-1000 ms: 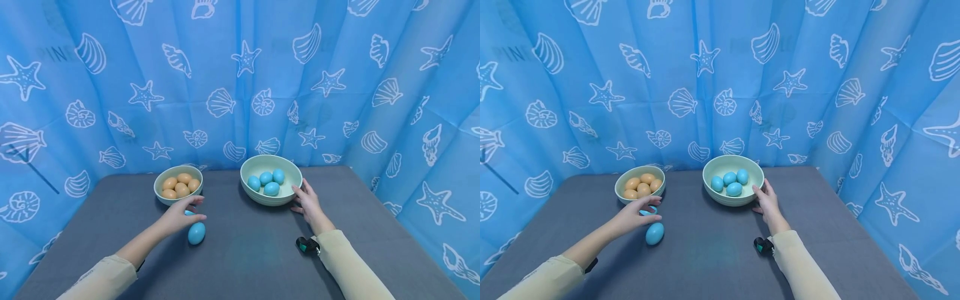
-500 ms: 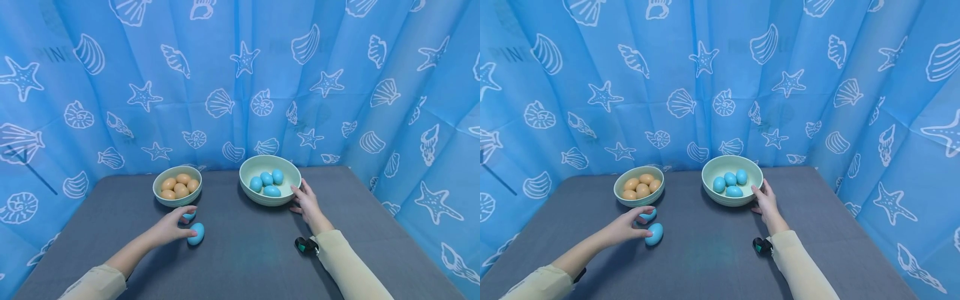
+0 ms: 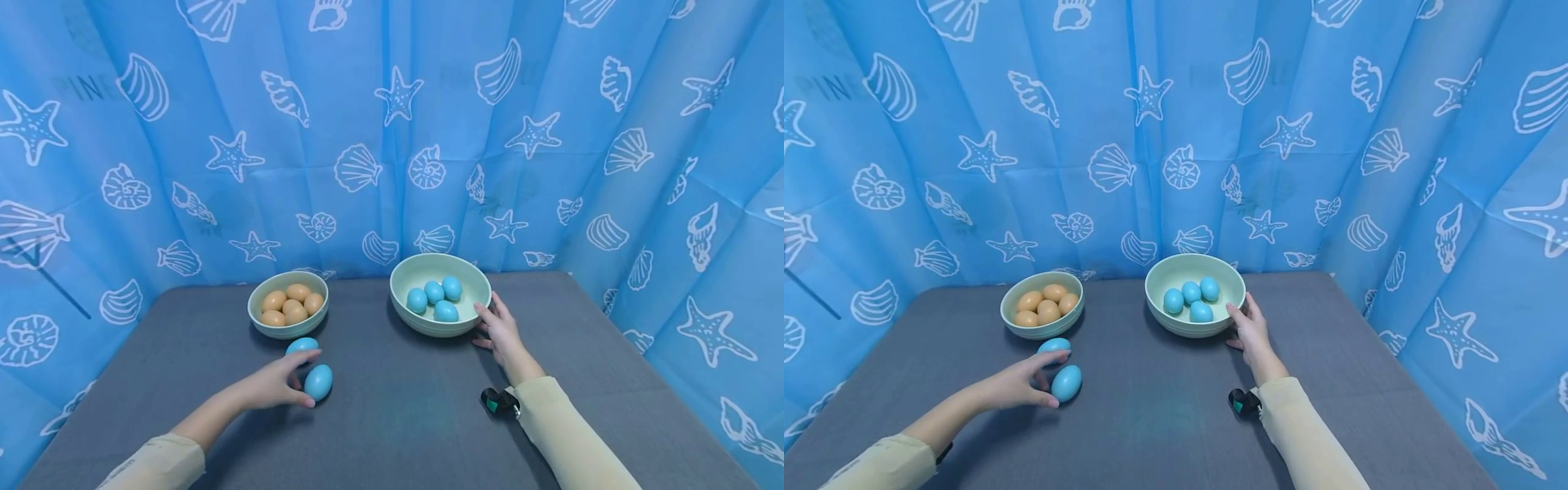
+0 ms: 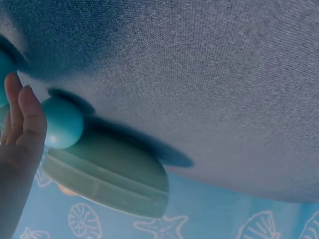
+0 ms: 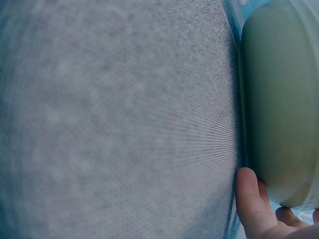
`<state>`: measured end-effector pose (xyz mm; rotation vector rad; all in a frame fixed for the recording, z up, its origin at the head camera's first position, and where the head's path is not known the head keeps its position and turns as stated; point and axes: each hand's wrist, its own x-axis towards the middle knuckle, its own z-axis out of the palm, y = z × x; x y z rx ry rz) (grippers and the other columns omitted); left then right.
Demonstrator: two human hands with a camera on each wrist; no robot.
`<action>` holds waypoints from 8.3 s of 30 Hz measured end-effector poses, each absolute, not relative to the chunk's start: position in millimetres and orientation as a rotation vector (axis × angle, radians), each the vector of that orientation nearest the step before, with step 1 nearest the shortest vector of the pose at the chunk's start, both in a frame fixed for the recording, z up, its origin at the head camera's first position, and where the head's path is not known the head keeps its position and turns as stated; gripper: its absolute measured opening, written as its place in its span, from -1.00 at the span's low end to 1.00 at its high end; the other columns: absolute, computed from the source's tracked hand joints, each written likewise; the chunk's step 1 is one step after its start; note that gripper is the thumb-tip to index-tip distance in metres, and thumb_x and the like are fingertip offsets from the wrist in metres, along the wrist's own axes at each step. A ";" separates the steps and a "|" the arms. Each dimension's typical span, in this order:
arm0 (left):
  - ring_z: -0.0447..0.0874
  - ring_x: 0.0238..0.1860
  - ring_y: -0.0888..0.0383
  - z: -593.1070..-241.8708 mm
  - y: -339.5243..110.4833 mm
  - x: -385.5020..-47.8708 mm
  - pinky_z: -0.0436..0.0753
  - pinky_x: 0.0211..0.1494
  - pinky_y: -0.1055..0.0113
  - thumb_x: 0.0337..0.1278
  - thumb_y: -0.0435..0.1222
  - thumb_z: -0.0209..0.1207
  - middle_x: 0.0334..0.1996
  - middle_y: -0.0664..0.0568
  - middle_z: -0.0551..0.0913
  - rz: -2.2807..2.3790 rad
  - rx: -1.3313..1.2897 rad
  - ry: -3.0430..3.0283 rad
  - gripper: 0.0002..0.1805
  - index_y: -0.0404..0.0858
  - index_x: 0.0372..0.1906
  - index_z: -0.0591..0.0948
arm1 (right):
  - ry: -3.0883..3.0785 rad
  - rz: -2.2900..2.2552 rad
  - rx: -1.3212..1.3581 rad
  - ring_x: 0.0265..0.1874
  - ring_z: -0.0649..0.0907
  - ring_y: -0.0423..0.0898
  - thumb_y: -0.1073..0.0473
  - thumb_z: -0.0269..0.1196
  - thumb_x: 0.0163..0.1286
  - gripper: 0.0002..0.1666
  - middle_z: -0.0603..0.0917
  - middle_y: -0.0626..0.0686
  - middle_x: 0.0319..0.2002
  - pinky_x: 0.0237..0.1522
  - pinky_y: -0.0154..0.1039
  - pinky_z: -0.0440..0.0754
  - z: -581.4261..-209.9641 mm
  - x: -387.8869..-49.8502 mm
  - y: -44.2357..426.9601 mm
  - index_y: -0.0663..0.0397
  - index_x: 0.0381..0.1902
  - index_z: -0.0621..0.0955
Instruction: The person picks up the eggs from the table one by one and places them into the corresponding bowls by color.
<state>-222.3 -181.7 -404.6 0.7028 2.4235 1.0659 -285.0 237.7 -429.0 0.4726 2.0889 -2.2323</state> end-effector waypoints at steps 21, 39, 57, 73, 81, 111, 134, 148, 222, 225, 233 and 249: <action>0.47 -0.14 0.04 -421.0 -172.6 -230.1 0.51 -0.09 0.07 0.03 -0.30 0.42 0.23 -0.32 0.38 0.917 0.686 2.500 -0.21 -0.45 0.34 0.34 | 2.082 -2.246 0.495 0.38 0.22 0.29 0.02 0.02 0.55 -0.13 -0.21 0.05 0.55 0.19 0.30 0.40 -430.7 -285.6 237.0 -0.24 0.57 -0.21; 0.47 -0.09 0.02 -415.0 -159.1 -235.0 0.54 -0.08 0.12 0.03 -0.28 0.42 0.21 -0.25 0.45 1.044 0.639 2.613 -0.22 -0.49 0.33 0.36 | 2.110 -2.228 0.463 0.36 0.25 0.27 -0.01 0.02 0.55 -0.13 -0.19 0.04 0.56 0.19 0.27 0.42 -429.7 -285.6 236.5 -0.24 0.57 -0.21; 0.53 -0.19 0.10 -399.0 -136.3 -245.2 0.58 -0.19 0.20 0.05 -0.26 0.41 0.10 -0.14 0.54 1.085 0.574 2.644 -0.23 -0.43 0.34 0.37 | 2.121 -2.243 0.461 0.37 0.23 0.27 -0.03 0.04 0.54 -0.12 -0.18 0.03 0.56 0.19 0.28 0.42 -432.4 -287.3 237.1 -0.24 0.57 -0.21; 0.59 -0.18 0.11 -384.9 -119.9 -252.8 0.64 -0.19 0.20 0.08 -0.24 0.40 0.11 -0.16 0.54 1.192 0.494 2.605 -0.22 -0.37 0.38 0.35 | 2.107 -2.243 0.470 0.39 0.21 0.27 0.01 0.01 0.55 -0.13 -0.20 0.03 0.56 0.20 0.28 0.41 -430.3 -287.3 237.0 -0.24 0.57 -0.22; 0.60 -0.07 0.05 -380.9 -110.7 -254.6 0.65 -0.09 0.13 0.10 -0.22 0.38 0.16 -0.16 0.53 1.205 0.468 2.594 -0.23 -0.34 0.39 0.35 | 2.093 -2.241 0.472 0.38 0.21 0.28 0.01 -0.01 0.56 -0.15 -0.23 0.06 0.56 0.21 0.28 0.40 -429.0 -285.9 236.8 -0.23 0.57 -0.23; 0.58 0.02 0.01 -376.0 -76.3 -264.8 0.64 -0.02 0.10 0.10 -0.19 0.39 0.22 -0.16 0.49 1.347 0.410 2.557 -0.21 -0.29 0.41 0.33 | 2.116 -2.241 0.462 0.37 0.24 0.27 0.01 -0.01 0.56 -0.15 -0.21 0.06 0.56 0.19 0.27 0.43 -431.5 -287.0 236.7 -0.23 0.57 -0.21; 0.54 0.09 -0.04 -374.0 -51.4 -270.6 0.61 0.05 0.06 0.10 -0.15 0.39 0.29 -0.15 0.44 1.465 0.360 2.501 -0.19 -0.28 0.42 0.32 | 2.116 -2.250 0.465 0.36 0.26 0.27 0.00 0.01 0.55 -0.13 -0.22 0.05 0.56 0.19 0.27 0.43 -431.4 -285.1 236.0 -0.23 0.57 -0.22; 0.60 -0.10 0.06 -375.4 -25.7 -275.8 0.66 -0.07 0.16 0.12 -0.15 0.37 0.21 -0.18 0.50 1.594 0.401 2.470 -0.21 -0.34 0.40 0.33 | 2.086 -2.251 0.491 0.38 0.23 0.27 0.00 0.00 0.56 -0.14 -0.22 0.05 0.56 0.21 0.27 0.40 -431.2 -285.6 236.3 -0.24 0.57 -0.22; 0.46 0.15 -0.24 -385.5 -172.7 -208.2 0.50 0.12 -0.14 0.29 -0.22 0.22 0.19 -0.33 0.45 1.073 0.182 3.038 -0.43 -0.47 0.26 0.40 | 2.145 -2.135 0.402 0.34 0.23 0.37 0.02 0.00 0.55 -0.10 -0.22 0.21 0.54 0.16 0.32 0.41 -422.2 -283.1 238.1 -0.16 0.56 -0.29; 0.36 0.22 -0.32 -393.5 -182.2 -210.4 0.43 0.17 -0.20 0.26 -0.19 0.24 0.19 -0.41 0.41 1.028 0.119 2.989 -0.36 -0.54 0.26 0.36 | 2.151 -2.133 0.409 0.33 0.24 0.38 0.02 0.00 0.56 -0.11 -0.20 0.23 0.53 0.16 0.32 0.42 -426.7 -280.9 238.7 -0.15 0.56 -0.28; 0.27 0.26 -0.40 -409.4 -186.8 -226.9 0.41 0.20 -0.21 0.19 -0.11 0.30 0.23 -0.53 0.32 1.124 0.019 2.838 -0.17 -0.64 0.29 0.26 | 2.169 -2.108 0.442 0.31 0.28 0.36 0.02 -0.01 0.56 -0.12 -0.17 0.24 0.53 0.12 0.29 0.48 -429.6 -278.0 240.6 -0.14 0.56 -0.26; 0.49 0.01 -0.23 -425.4 -174.9 -246.3 0.54 -0.01 -0.04 0.13 -0.13 0.35 0.10 -0.46 0.46 1.328 -0.144 2.688 -0.25 -0.63 0.18 0.36 | 2.197 -2.057 0.428 0.31 0.30 0.33 -0.01 -0.01 0.55 -0.12 -0.16 0.22 0.53 0.07 0.20 0.56 -421.8 -282.7 239.6 -0.19 0.56 -0.27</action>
